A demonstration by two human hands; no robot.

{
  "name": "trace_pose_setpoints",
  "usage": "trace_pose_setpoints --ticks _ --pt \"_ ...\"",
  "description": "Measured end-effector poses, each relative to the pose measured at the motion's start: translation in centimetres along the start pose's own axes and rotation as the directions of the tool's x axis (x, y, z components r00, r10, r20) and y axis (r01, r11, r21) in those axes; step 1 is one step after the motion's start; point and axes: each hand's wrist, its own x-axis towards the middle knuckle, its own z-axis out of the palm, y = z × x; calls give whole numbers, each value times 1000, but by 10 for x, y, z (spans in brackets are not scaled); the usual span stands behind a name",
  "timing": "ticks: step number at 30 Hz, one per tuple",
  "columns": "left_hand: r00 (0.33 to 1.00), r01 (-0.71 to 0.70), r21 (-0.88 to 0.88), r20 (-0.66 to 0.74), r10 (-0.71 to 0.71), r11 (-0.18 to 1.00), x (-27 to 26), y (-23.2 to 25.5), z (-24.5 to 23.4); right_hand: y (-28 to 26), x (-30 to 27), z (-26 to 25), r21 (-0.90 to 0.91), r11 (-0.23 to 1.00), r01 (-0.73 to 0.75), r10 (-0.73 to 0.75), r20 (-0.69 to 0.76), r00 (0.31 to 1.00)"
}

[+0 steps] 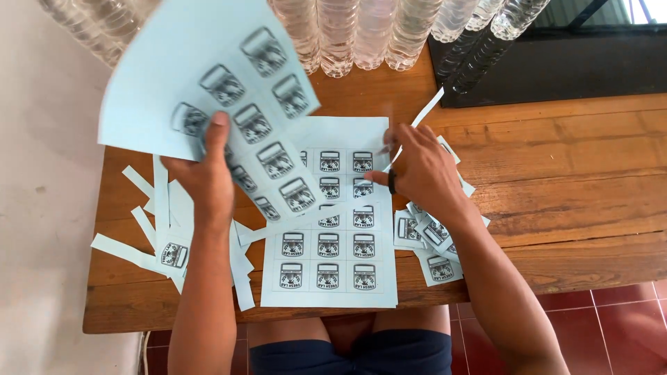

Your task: Cutting out printed product labels from a sheet of paper using scissors

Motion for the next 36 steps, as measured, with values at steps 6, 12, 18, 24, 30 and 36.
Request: trace_pose_setpoints --ticks 6,12,18,24,30,36 --pt "999 -22 -147 -53 14 989 9 18 -10 24 3 21 -144 973 181 -168 100 981" --pt "989 -128 -225 -106 107 966 18 3 -17 41 1 37 7 927 375 -375 7 927" --pt "995 -28 -204 -100 8 979 21 1 -14 22 -19 67 -64 859 509 -498 132 857" --pt "996 -37 -188 -82 22 981 20 3 -14 9 -22 60 -46 884 465 -448 198 872" --pt "987 -156 -95 -63 150 983 22 24 -22 13 -21 68 -35 890 455 -442 177 879" --pt "989 -136 -171 -78 124 976 15 23 -20 15 -24 76 -97 867 490 -473 152 868"
